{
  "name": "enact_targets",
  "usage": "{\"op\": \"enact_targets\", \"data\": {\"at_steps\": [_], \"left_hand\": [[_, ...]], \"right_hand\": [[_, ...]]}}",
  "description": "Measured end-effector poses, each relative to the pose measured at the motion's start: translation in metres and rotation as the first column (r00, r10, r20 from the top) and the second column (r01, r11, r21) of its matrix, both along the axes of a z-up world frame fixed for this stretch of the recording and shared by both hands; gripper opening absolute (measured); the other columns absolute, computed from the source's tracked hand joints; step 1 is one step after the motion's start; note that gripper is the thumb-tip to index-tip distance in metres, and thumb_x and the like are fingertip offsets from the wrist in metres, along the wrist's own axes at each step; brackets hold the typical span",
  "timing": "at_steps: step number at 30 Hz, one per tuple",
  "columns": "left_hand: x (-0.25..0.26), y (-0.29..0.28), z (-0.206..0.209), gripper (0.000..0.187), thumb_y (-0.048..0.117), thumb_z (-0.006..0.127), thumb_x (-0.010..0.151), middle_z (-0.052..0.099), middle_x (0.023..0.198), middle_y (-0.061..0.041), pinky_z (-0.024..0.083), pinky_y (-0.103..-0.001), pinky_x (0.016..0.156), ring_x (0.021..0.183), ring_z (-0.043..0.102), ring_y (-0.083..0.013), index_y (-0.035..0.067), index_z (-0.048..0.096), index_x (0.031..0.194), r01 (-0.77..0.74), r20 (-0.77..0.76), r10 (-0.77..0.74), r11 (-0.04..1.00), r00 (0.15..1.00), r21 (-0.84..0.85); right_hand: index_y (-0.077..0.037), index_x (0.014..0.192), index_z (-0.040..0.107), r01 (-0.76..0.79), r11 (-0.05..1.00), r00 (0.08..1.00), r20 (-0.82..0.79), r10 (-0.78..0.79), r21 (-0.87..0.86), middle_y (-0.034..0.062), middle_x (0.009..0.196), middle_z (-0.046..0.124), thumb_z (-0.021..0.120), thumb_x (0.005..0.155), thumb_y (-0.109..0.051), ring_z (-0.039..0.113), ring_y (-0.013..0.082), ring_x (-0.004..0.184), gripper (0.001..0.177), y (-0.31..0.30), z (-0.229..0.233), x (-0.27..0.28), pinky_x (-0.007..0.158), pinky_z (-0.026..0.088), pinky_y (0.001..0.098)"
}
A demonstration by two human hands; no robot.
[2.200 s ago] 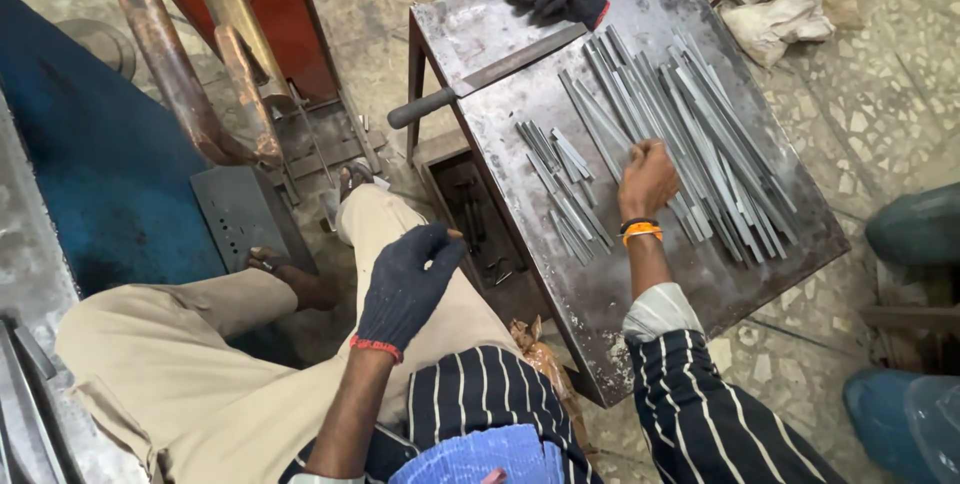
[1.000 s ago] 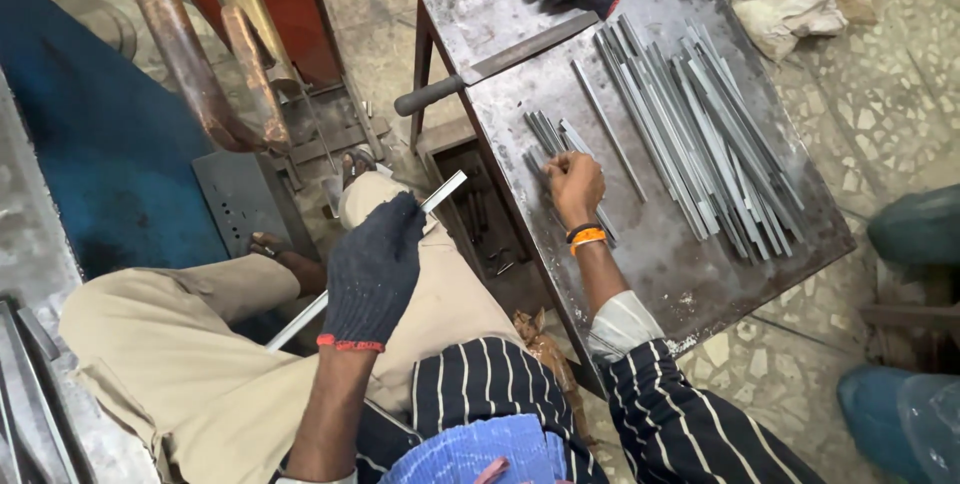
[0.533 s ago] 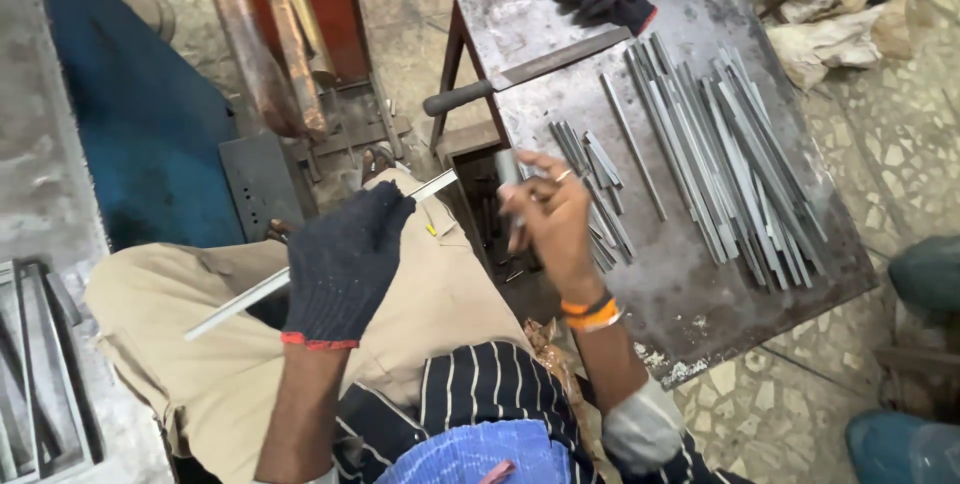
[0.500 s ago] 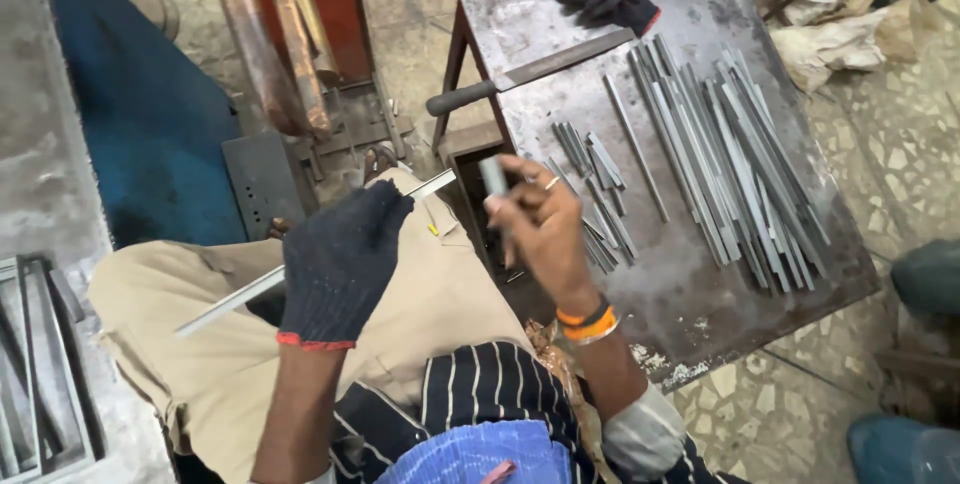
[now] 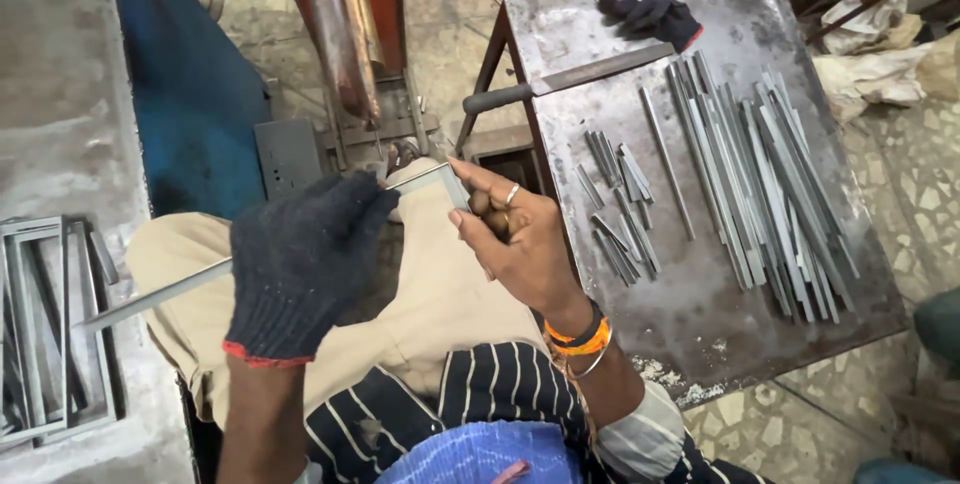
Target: The recorder is assembling small rectangular metal frames using pre-cut rods and a spot welding machine at a manual workstation.
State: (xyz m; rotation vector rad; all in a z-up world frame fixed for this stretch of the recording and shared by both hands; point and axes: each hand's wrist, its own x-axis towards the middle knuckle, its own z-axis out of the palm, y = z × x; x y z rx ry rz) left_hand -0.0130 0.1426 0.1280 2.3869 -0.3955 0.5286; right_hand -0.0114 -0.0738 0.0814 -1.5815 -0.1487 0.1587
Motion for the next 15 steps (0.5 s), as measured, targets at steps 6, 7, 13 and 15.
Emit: {"op": "enact_targets", "data": {"at_steps": [6, 7, 13, 15], "left_hand": [[0.005, 0.019, 0.015, 0.016, 0.023, 0.077, 0.091, 0.074, 0.092, -0.012, 0.052, -0.042, 0.064, 0.076, 0.07, -0.0338, 0.009, 0.078, 0.099, -0.043, -0.022, 0.045, 0.997, 0.999, 0.063], [0.007, 0.022, 0.017, 0.016, 0.023, 0.077, 0.091, 0.074, 0.092, -0.012, 0.052, -0.042, 0.064, 0.076, 0.07, -0.0338, 0.009, 0.078, 0.099, -0.051, -0.02, 0.053, 0.997, 0.998, 0.064], [0.02, 0.035, 0.023, 0.015, 0.024, 0.078, 0.091, 0.072, 0.083, -0.013, 0.049, -0.04, 0.058, 0.069, 0.068, -0.0329, 0.01, 0.079, 0.098, -0.082, 0.01, 0.081, 0.995, 0.997, 0.057], [0.024, 0.038, 0.025, 0.017, 0.027, 0.077, 0.093, 0.07, 0.072, -0.012, 0.048, -0.04, 0.055, 0.06, 0.066, -0.0307, 0.011, 0.077, 0.086, -0.113, -0.143, 0.124, 0.99, 0.982, 0.079]], "right_hand": [[0.001, 0.147, 0.056, -0.041, 0.999, 0.999, 0.029, 0.041, 0.0, -0.0036, 0.076, 0.058, 0.066, 0.096, 0.003, 0.048, -0.0013, 0.052, 0.052, 0.017, 0.02, 0.01, 0.042, 0.039, 0.0184], [0.001, 0.147, 0.056, -0.048, 0.999, 0.998, 0.031, 0.048, 0.0, -0.0036, 0.076, 0.058, 0.066, 0.096, 0.003, 0.048, -0.0013, 0.052, 0.052, 0.02, 0.021, 0.013, 0.042, 0.039, 0.0184], [0.003, 0.147, 0.056, -0.082, 0.996, 0.994, 0.08, 0.08, 0.021, -0.0026, 0.079, 0.057, 0.066, 0.097, 0.003, 0.05, -0.0009, 0.054, 0.051, 0.038, 0.027, 0.031, 0.043, 0.04, 0.019], [0.004, 0.147, 0.055, -0.078, 0.996, 0.996, 0.049, 0.076, 0.039, -0.0022, 0.079, 0.059, 0.066, 0.097, 0.002, 0.05, -0.0004, 0.053, 0.051, 0.042, 0.027, 0.035, 0.043, 0.041, 0.0194]]}}
